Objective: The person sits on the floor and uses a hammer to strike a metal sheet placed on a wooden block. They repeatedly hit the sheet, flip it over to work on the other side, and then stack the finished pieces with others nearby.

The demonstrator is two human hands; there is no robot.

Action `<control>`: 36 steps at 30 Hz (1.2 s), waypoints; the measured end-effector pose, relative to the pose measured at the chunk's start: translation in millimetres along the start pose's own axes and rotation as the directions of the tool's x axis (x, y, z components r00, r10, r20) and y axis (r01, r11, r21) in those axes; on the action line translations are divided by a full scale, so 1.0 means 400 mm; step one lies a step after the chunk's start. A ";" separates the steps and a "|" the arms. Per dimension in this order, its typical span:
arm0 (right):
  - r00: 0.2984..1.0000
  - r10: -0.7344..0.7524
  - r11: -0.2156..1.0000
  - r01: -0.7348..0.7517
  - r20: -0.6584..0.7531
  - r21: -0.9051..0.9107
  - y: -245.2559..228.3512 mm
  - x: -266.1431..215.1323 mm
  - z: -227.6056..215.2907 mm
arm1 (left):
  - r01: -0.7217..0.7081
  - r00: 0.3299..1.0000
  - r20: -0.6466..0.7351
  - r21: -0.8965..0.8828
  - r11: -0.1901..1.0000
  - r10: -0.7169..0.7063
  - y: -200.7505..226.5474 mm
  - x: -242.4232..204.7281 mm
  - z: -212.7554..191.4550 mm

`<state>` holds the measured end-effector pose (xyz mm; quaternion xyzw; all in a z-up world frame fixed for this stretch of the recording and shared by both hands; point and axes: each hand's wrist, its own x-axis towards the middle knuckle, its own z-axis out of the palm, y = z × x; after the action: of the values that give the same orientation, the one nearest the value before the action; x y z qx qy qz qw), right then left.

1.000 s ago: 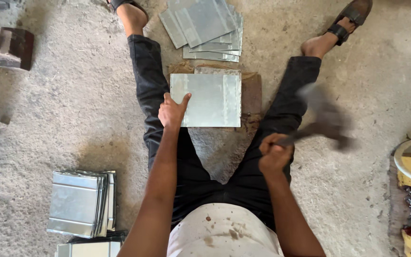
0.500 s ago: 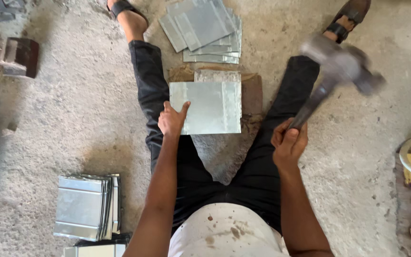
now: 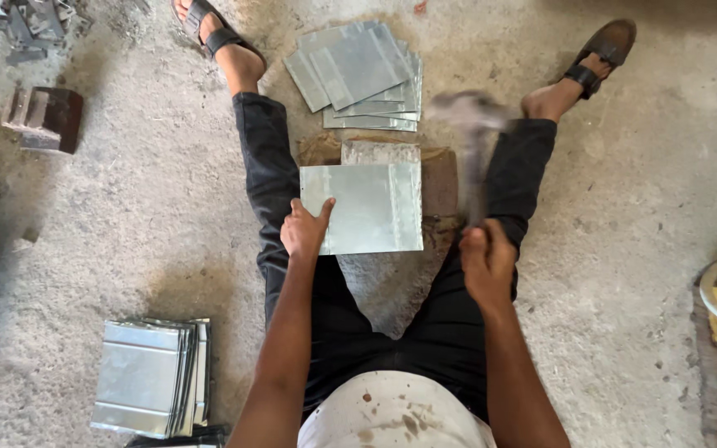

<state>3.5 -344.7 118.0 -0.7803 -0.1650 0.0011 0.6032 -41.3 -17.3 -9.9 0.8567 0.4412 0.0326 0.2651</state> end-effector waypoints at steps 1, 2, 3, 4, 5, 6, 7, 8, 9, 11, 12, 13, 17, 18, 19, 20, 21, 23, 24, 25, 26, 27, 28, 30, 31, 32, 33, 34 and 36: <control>0.997 -0.077 0.992 0.079 -0.021 0.102 -0.012 0.001 0.005 | 0.002 1.000 -0.002 0.007 1.000 -0.002 -0.003 -0.004 0.002; 0.988 -0.145 0.968 0.152 -0.049 0.198 -0.007 -0.003 0.016 | 0.004 1.000 -0.001 0.004 1.000 -0.004 -0.007 -0.007 0.004; 0.974 -0.210 0.930 0.225 -0.083 0.290 0.013 -0.009 0.022 | 0.006 1.000 0.000 0.000 1.000 -0.006 -0.008 -0.002 0.004; 0.957 -0.268 0.915 0.290 -0.114 0.280 0.050 -0.001 0.038 | 0.004 1.000 -0.006 -0.010 1.000 -0.004 -0.001 0.005 0.002; 0.934 -0.326 0.896 0.354 -0.144 0.268 0.099 0.008 0.069 | 0.011 1.000 0.006 -0.009 1.000 -0.011 0.001 0.002 0.000; 0.906 -0.386 0.871 0.420 -0.174 0.255 0.152 0.016 0.097 | 0.016 1.000 0.014 -0.009 1.000 -0.016 0.003 0.006 -0.005; 0.944 -0.321 0.944 0.325 -0.071 0.053 0.200 0.004 0.101 | 0.021 1.000 0.021 -0.008 1.000 -0.021 0.005 0.009 -0.009; 0.973 -0.230 0.960 0.229 0.012 -0.160 0.241 -0.019 0.091 | 0.014 1.000 0.012 -0.002 1.000 -0.014 0.005 0.009 -0.011; 0.990 -0.120 0.918 0.138 0.074 -0.373 0.274 -0.032 0.085 | 0.008 1.000 0.002 0.004 1.000 -0.008 0.004 0.005 -0.011; 0.992 -0.017 0.925 0.062 0.122 -0.374 0.299 -0.013 0.080 | 0.001 1.000 -0.010 0.002 1.000 -0.001 0.002 -0.001 -0.007; 0.989 0.034 0.925 0.024 0.144 -0.379 0.285 0.005 0.075 | -0.001 1.000 -0.011 -0.003 1.000 0.001 -0.001 0.001 -0.007; 0.994 0.035 0.945 0.001 0.103 -0.326 0.254 0.020 0.061 | -0.003 1.000 -0.012 -0.008 1.000 0.003 0.003 0.005 -0.003; 0.990 0.130 0.990 -0.127 -0.060 0.057 0.040 0.028 0.003 | -0.013 1.000 -0.023 -0.019 1.000 0.012 -0.002 0.002 0.002; 0.980 0.176 0.970 -0.155 -0.098 0.187 -0.003 0.031 -0.002 | -0.027 0.999 -0.048 -0.005 1.000 0.026 0.000 0.001 0.005; 0.991 0.078 0.960 -0.046 -0.106 0.277 -0.028 0.036 0.009 | -0.040 0.997 -0.072 0.009 0.999 0.041 -0.001 -0.001 0.004; 0.992 -0.019 0.931 0.064 -0.128 0.360 -0.033 0.042 0.023 | -0.024 0.998 -0.050 0.001 1.000 0.024 -0.001 -0.002 0.003; 0.981 -0.113 0.883 0.172 -0.157 0.437 -0.020 0.046 0.028 | -0.007 1.000 -0.028 -0.006 1.000 0.007 -0.004 -0.002 -0.001; 0.959 -0.215 0.865 0.274 -0.183 0.421 0.059 0.066 0.074 | 0.005 1.000 0.000 -0.023 1.000 -0.005 0.005 -0.002 0.001; 0.945 -0.265 0.850 0.322 -0.191 0.416 0.111 0.070 0.101 | 0.008 1.000 0.003 -0.028 1.000 -0.008 0.003 -0.002 -0.001; 0.974 -0.218 0.951 0.228 -0.068 0.207 0.160 0.060 0.104 | 0.010 1.000 0.007 -0.033 0.999 -0.010 -0.001 -0.002 -0.002; 0.989 -0.145 0.989 0.146 0.041 -0.025 0.201 0.047 0.094 | 0.000 1.000 -0.012 -0.030 1.000 0.000 -0.002 -0.001 -0.003; 0.990 -0.047 0.962 0.080 0.130 -0.262 0.234 0.038 0.091 | -0.010 0.999 -0.031 -0.027 1.000 0.009 -0.002 -0.004 -0.002; 0.985 -0.088 0.954 0.126 0.148 -0.271 0.254 0.041 0.090 | -0.025 0.998 -0.050 -0.031 0.999 0.023 0.006 -0.007 0.001; 0.968 -0.171 0.932 0.220 0.185 -0.287 0.245 0.062 0.090 | 0.012 0.999 -0.047 -0.060 0.998 -0.015 0.006 -0.009 -0.014; 0.986 -0.034 0.990 0.055 0.162 -0.126 0.214 0.064 0.081 | 0.028 0.998 -0.046 -0.077 0.997 -0.031 0.012 0.000 -0.027; 0.980 0.104 0.993 -0.113 0.172 0.045 0.167 0.052 0.067 | 0.040 0.998 -0.052 -0.096 0.995 -0.045 0.020 0.014 -0.043; 0.949 0.234 0.937 -0.278 0.210 0.211 0.113 0.052 0.050 | 0.052 0.997 -0.057 -0.115 0.992 -0.059 0.032 0.034 -0.057; 0.973 0.150 0.940 -0.195 0.173 0.279 0.060 0.039 0.025 | 0.075 0.996 -0.039 -0.113 0.991 -0.080 0.018 0.024 -0.067; 0.999 -0.008 0.964 -0.004 0.045 0.267 -0.035 0.041 -0.024 | 0.106 0.994 -0.024 -0.103 0.989 -0.109 0.025 0.069 -0.082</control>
<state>17.3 -346.6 136.9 -0.6913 -0.1779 0.0405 0.6991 -26.6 13.3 18.3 0.8165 0.4886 0.0532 0.3029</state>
